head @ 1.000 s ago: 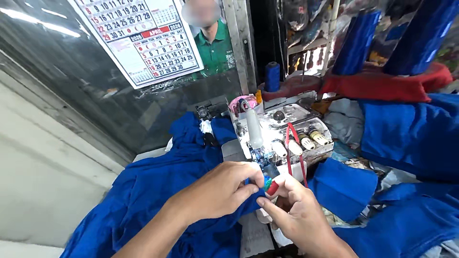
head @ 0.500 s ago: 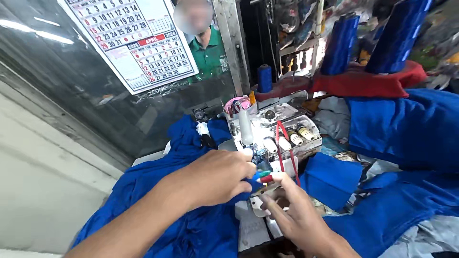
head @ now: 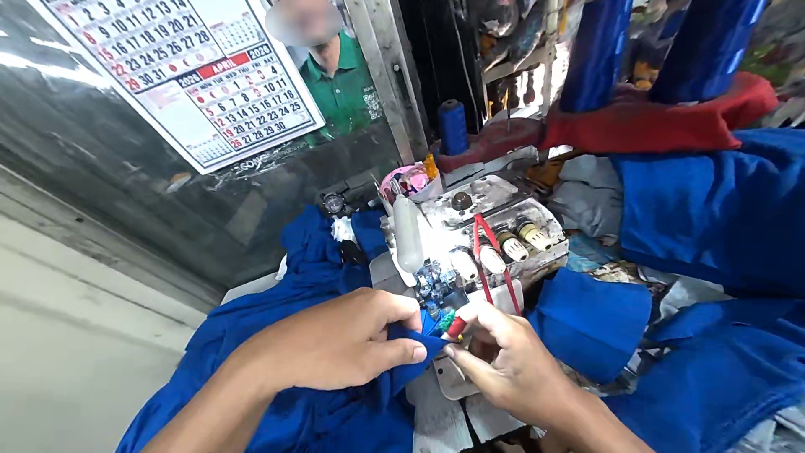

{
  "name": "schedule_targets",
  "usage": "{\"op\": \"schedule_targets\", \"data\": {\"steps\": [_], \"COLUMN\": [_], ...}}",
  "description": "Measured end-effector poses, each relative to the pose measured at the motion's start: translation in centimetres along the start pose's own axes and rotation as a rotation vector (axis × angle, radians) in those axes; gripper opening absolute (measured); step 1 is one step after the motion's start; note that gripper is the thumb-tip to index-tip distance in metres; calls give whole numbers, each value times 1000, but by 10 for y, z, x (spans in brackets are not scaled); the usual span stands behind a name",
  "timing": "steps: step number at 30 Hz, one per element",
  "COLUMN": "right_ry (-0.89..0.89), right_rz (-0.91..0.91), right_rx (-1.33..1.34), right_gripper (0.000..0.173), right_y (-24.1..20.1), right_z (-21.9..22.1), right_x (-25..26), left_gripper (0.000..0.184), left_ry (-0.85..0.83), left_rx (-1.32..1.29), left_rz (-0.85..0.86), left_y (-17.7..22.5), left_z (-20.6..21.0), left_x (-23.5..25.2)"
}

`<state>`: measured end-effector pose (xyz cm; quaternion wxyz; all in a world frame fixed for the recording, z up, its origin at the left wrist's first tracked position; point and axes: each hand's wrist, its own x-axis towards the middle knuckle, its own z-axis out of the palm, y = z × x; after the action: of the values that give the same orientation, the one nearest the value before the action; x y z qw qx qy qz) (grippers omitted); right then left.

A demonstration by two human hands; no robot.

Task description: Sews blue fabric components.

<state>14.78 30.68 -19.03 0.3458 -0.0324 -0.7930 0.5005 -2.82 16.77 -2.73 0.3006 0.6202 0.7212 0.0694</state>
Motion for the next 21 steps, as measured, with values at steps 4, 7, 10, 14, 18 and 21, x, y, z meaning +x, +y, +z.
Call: {"op": "schedule_targets", "data": {"steps": [4,7,10,14,18,21], "right_ry": [33,46,40,35,-77,-322], "right_rz": [-32,-28,-23,-44,50,222], "right_rx": [-4,22,53,-3,153,326], "right_gripper": [18,18,18,20,33,35], "right_y": [7,2,-3,-5,-17,-34], "right_z": [-2,-3,-5,-2,0,-8], "right_x": [-6,-3,4,12,23,33], "left_gripper": [26,27,26,25,20,15], "left_ry": [90,73,62,46,-1,-73], "left_rx": [228,228,229,181,90,0], "left_rz": [10,27,62,92,72,5], "left_y": [1,12,17,14,16,24], "left_z": [7,3,0,-1,-10,-24], "left_x": [4,0,-5,-6,-7,-8]}}
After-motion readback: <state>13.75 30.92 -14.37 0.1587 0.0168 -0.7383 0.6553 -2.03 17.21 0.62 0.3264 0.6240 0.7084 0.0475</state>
